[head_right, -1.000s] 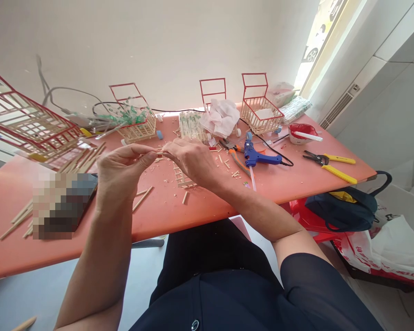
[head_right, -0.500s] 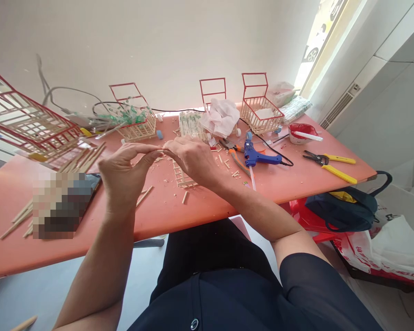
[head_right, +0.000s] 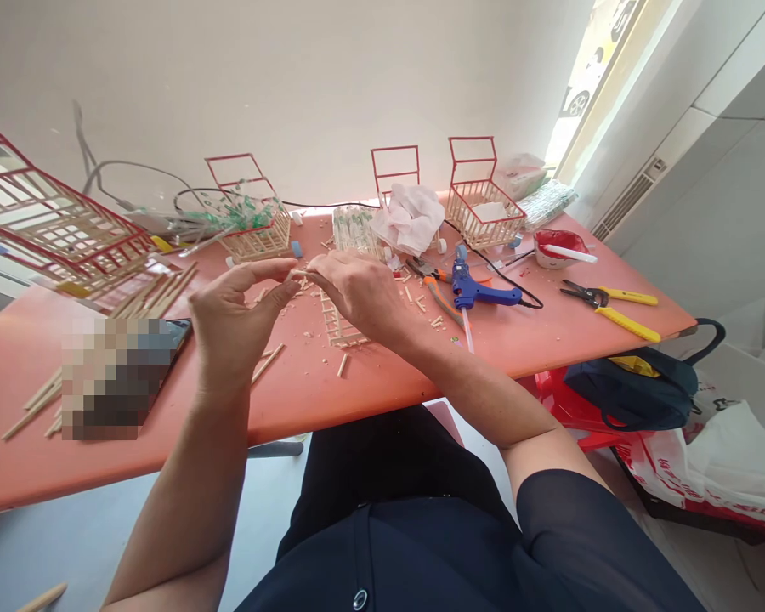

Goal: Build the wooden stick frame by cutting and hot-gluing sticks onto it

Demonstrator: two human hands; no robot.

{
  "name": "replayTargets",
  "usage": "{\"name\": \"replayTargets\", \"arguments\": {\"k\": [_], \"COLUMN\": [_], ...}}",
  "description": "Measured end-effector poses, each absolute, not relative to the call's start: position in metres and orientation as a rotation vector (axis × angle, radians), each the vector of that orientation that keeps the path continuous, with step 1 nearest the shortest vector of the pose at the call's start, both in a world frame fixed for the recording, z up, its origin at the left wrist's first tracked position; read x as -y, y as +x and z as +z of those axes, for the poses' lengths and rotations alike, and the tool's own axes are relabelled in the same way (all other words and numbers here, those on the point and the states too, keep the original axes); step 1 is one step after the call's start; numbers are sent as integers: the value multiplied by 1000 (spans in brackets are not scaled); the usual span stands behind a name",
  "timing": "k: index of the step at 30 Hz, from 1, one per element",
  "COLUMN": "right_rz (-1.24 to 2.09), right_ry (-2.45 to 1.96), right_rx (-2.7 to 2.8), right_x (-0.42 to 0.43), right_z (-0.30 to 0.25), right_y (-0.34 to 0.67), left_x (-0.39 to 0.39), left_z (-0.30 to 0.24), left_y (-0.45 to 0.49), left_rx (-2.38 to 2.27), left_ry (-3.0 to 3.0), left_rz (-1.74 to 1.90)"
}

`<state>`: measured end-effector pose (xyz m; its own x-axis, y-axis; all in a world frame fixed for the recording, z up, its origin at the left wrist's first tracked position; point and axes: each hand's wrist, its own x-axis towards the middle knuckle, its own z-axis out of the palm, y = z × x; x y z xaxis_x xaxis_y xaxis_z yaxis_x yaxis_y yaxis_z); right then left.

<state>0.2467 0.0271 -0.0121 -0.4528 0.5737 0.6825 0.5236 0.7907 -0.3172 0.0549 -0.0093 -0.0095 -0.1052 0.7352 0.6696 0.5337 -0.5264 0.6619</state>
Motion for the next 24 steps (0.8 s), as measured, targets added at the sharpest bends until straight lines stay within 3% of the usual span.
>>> {"name": "replayTargets", "arguments": {"k": [24], "right_rz": [139], "right_ry": [-842], "right_rx": [2174], "right_x": [-22], "right_z": [-10], "right_y": [245], "left_x": [10], "left_z": [-15], "left_y": [59], "left_rx": [-1494], "left_ry": [2169], "left_rz": [1755]}}
